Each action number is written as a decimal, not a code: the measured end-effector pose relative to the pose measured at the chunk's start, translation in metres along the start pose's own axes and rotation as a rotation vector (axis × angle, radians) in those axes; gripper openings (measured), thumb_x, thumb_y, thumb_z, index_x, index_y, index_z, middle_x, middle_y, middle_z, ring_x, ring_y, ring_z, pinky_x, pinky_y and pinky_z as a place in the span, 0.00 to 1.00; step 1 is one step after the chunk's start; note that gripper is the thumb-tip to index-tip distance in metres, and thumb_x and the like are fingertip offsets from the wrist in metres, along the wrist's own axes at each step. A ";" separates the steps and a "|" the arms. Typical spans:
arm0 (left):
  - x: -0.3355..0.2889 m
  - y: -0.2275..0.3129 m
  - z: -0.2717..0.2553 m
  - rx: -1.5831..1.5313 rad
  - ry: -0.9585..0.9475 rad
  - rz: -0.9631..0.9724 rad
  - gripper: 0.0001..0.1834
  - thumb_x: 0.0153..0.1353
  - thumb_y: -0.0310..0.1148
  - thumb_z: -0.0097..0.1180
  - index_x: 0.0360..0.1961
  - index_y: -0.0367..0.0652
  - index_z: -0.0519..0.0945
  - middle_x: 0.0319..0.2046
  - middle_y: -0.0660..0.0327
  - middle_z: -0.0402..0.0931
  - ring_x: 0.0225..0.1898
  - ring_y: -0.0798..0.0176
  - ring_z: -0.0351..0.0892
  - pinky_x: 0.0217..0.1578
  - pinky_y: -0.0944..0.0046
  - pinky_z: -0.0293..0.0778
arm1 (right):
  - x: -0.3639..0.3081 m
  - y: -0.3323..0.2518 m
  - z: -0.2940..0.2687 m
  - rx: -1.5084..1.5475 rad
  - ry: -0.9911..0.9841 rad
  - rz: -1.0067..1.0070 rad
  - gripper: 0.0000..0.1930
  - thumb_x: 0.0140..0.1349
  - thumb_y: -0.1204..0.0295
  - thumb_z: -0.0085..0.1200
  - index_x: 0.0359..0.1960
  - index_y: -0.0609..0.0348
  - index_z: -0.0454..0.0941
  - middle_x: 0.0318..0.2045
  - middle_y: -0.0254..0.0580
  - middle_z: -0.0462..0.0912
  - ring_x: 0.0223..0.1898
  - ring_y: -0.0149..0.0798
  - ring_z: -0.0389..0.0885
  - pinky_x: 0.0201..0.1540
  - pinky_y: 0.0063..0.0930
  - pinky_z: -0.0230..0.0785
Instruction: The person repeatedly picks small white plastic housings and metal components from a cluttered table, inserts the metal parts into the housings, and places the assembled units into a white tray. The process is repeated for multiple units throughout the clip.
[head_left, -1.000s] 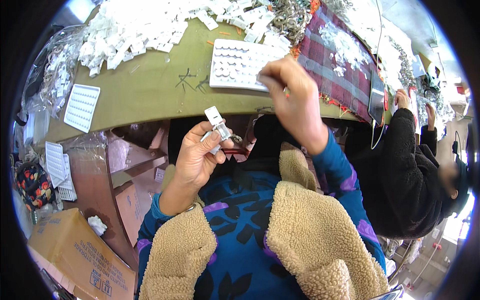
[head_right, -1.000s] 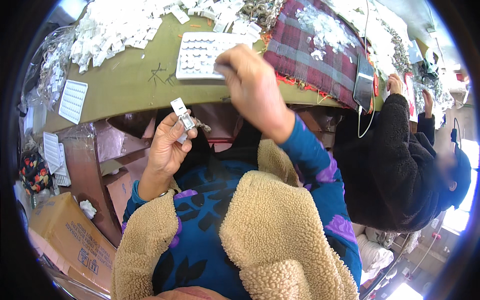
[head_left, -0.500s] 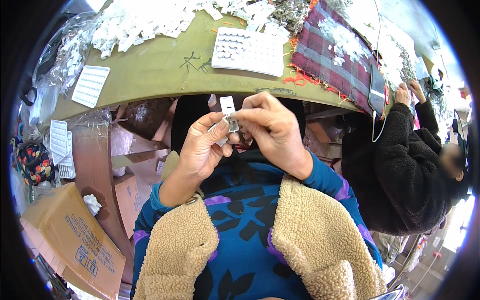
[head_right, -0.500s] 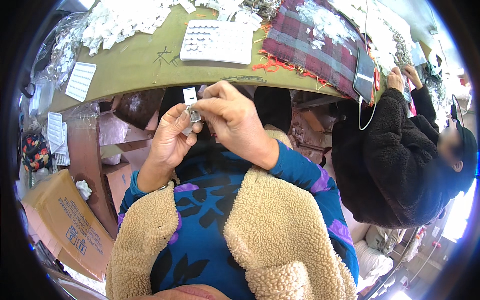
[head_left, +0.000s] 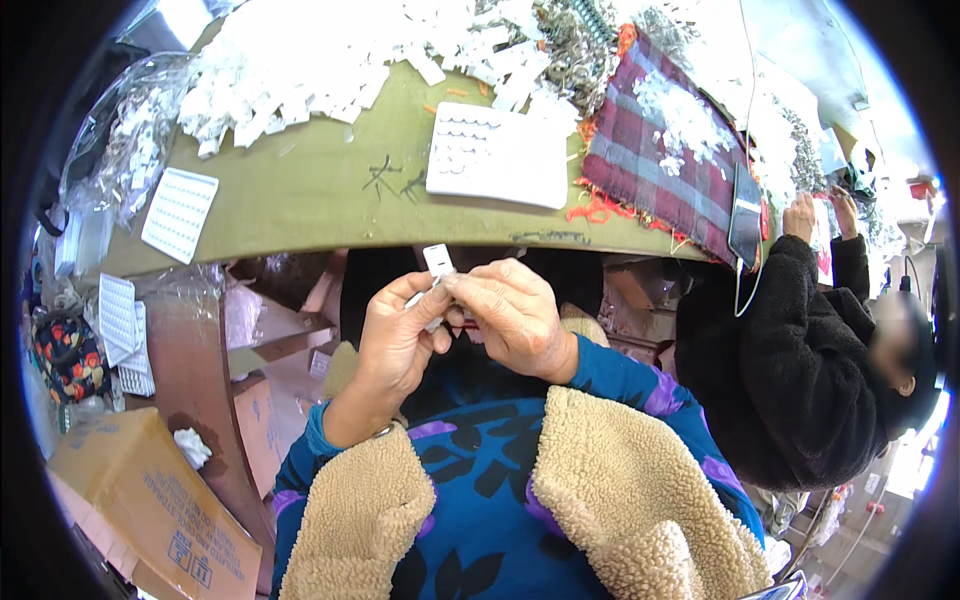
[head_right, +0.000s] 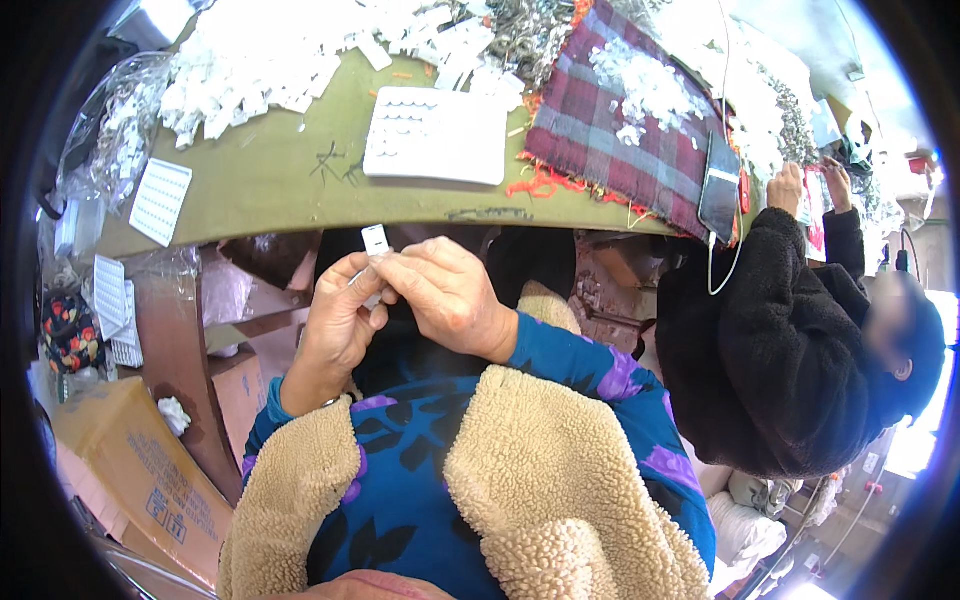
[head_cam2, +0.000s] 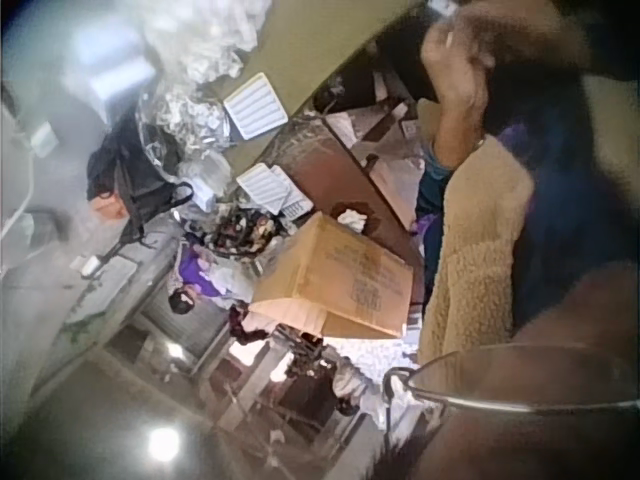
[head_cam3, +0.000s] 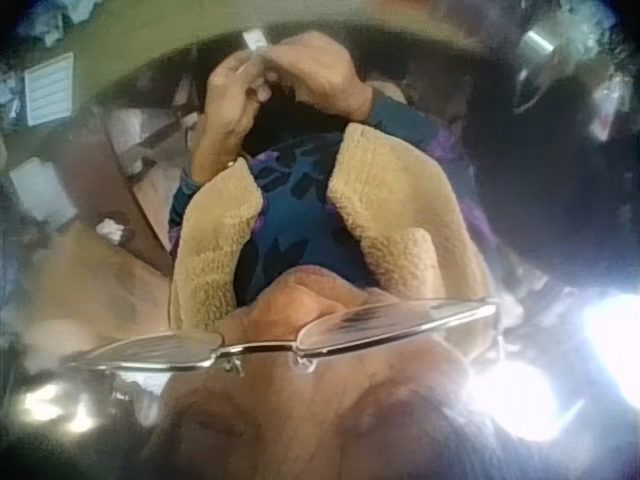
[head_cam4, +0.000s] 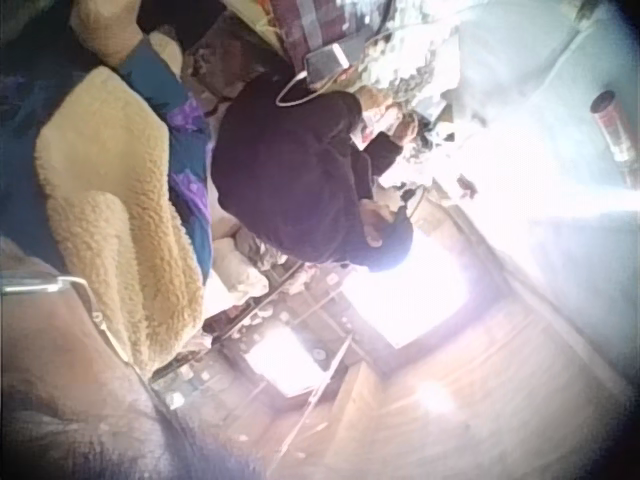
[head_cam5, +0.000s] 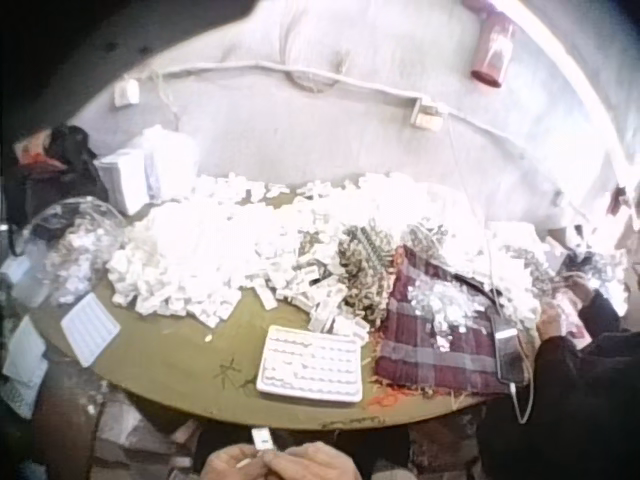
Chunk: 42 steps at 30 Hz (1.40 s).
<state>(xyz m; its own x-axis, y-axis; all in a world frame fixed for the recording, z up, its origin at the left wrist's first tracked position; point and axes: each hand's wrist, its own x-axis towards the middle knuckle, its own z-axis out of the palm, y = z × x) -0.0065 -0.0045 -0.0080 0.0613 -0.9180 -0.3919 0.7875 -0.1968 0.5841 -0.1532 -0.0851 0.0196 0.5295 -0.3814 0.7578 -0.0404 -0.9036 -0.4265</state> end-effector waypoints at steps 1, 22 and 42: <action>0.002 0.002 -0.001 0.012 -0.018 -0.006 0.10 0.63 0.28 0.62 0.43 0.34 0.80 0.30 0.55 0.82 0.25 0.68 0.81 0.16 0.75 0.73 | 0.005 0.002 -0.003 0.044 0.002 0.049 0.23 0.42 0.85 0.61 0.46 0.67 0.80 0.32 0.44 0.83 0.30 0.43 0.81 0.34 0.33 0.74; 0.020 0.003 -0.018 -0.082 -0.160 -0.190 0.16 0.63 0.27 0.61 0.50 0.30 0.78 0.37 0.51 0.83 0.31 0.59 0.86 0.14 0.75 0.69 | 0.069 0.092 -0.043 -0.287 -0.188 0.293 0.09 0.55 0.83 0.56 0.38 0.62 0.80 0.34 0.49 0.78 0.36 0.53 0.80 0.40 0.39 0.74; -0.016 -0.024 -0.008 -0.040 -0.083 -0.047 0.09 0.65 0.33 0.61 0.38 0.38 0.81 0.31 0.58 0.82 0.27 0.67 0.82 0.15 0.77 0.66 | 0.000 -0.004 -0.031 0.283 -0.429 0.358 0.05 0.52 0.82 0.58 0.31 0.68 0.76 0.29 0.52 0.77 0.32 0.57 0.78 0.35 0.42 0.73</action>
<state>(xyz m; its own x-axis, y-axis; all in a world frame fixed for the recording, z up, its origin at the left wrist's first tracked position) -0.0211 0.0174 -0.0216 -0.0257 -0.9337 -0.3571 0.8124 -0.2277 0.5369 -0.1791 -0.0880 0.0369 0.8202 -0.4854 0.3029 -0.0833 -0.6251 -0.7761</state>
